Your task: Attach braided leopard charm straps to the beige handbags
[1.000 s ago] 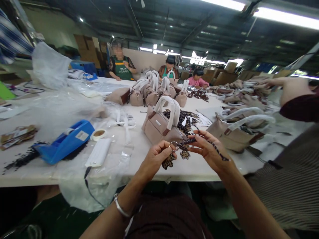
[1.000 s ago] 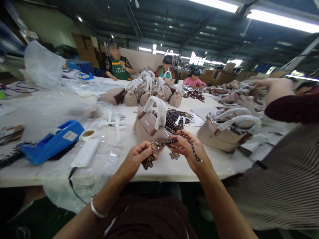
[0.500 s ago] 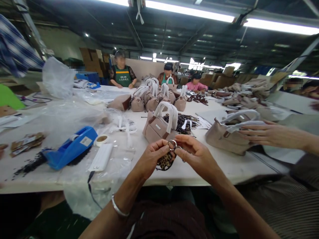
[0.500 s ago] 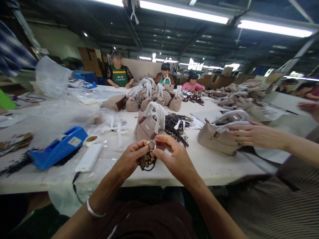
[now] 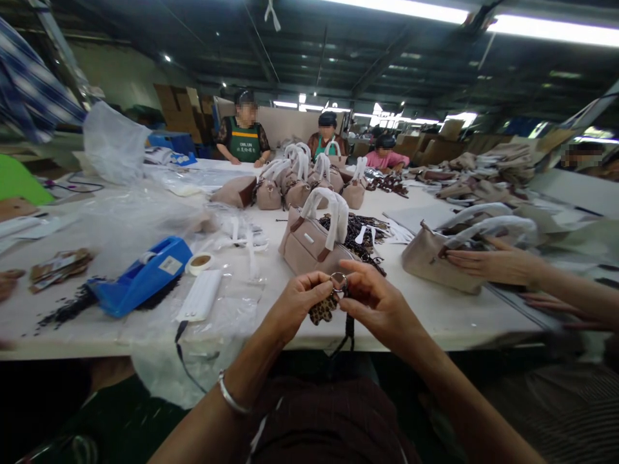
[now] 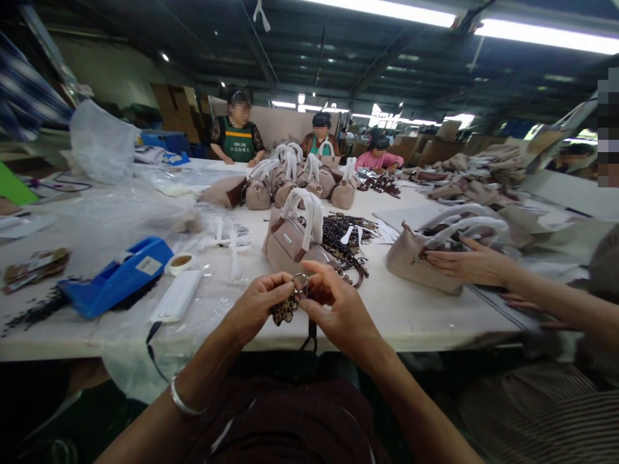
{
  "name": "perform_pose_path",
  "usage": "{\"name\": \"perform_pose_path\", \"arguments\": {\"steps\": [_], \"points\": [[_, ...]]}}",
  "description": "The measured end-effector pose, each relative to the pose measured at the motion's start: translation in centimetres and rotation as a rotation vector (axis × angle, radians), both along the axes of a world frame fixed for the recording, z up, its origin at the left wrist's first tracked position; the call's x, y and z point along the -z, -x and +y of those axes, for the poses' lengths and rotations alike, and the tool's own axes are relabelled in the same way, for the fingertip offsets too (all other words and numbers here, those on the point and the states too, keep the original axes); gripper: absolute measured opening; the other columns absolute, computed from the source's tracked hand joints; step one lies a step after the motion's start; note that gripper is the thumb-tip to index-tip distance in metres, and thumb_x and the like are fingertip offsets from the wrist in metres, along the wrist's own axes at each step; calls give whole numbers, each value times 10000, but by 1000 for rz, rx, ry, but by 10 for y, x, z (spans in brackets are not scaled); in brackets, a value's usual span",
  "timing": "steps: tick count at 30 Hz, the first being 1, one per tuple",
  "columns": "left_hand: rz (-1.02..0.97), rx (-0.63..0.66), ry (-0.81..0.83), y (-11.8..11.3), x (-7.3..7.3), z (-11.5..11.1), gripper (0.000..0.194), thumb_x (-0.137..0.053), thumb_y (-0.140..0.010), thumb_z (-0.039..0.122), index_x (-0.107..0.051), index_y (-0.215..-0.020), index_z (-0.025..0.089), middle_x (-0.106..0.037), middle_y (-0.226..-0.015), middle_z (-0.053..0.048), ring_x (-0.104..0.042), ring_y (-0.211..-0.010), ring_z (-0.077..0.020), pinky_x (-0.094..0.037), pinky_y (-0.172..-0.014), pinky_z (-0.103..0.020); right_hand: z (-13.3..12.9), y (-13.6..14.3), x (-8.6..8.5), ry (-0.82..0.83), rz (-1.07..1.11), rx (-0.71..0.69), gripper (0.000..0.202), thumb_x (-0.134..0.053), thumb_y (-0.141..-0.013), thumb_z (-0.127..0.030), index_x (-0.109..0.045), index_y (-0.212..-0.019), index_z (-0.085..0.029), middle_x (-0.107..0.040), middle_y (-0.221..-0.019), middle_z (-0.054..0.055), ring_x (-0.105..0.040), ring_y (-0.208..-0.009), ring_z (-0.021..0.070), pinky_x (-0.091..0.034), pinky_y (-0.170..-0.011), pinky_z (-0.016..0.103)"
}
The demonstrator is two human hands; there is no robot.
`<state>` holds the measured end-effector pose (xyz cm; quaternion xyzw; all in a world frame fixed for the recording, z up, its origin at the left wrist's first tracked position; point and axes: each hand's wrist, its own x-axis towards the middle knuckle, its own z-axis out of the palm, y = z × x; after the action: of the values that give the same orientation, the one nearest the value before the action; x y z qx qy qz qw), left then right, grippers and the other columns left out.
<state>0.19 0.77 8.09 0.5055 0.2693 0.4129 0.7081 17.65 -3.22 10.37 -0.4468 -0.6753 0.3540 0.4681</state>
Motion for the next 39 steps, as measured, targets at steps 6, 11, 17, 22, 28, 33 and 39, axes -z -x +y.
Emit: {"name": "perform_pose_path", "arguments": {"steps": [6,11,17,22,28,33,39], "points": [[67,163,108,2,8,-1,321,-728,-737,453,-627,-760,149,-554,-592,27,-463,-474,-65,-333,-464,-185,0,-14,-5,-372,-397,-45,240,-537,-893,-186,-725,-1017,-270,-671,-990,55,-633,-925,190,-524,-836,325],[109,80,4,4,13,1,315,-688,-780,463,-627,-813,155,-579,-679,14,-495,-567,-80,-373,-542,-196,3,-15,1,-389,-371,-10,153,-628,-870,-251,-753,-955,-267,-692,-992,60,-654,-905,197,-543,-816,329],[298,-100,-343,10,6,1,220,-611,-863,369,-653,-958,175,-643,-848,-17,-573,-802,-149,-434,-742,-251,3,-13,4,93,-46,49,184,-711,-779,-325,-751,-900,-192,-693,-685,25,-611,-516,137,-525,-478,244],[427,-76,-433,2,-1,-5,203,-556,-889,345,-679,-890,183,-662,-814,-10,-578,-769,-151,-427,-703,-239,4,-5,4,304,186,71,290,-778,-692,-387,-700,-846,-154,-657,-582,1,-594,-472,124,-513,-447,222],[380,-95,-332,-6,9,-1,273,-522,-898,402,-647,-822,171,-635,-706,-7,-567,-680,-144,-445,-646,-243,9,-5,12,335,203,117,294,-778,-687,-406,-657,-795,-162,-638,-579,-10,-586,-447,126,-491,-389,213],[391,-95,-282,-7,12,4,282,-639,-823,436,-642,-784,156,-607,-692,-3,-526,-631,-126,-410,-581,-228,14,-6,15,341,223,66,301,-754,-726,-426,-657,-819,-157,-645,-613,0,-588,-479,128,-509,-435,230],[176,-173,-86,-12,15,9,301,-695,-777,433,-623,-736,143,-590,-656,1,-505,-594,-106,-405,-582,-227,19,-14,24,282,170,13,328,-626,-848,-491,-697,-843,-171,-674,-737,19,-609,-637,143,-504,-555,236]]}}
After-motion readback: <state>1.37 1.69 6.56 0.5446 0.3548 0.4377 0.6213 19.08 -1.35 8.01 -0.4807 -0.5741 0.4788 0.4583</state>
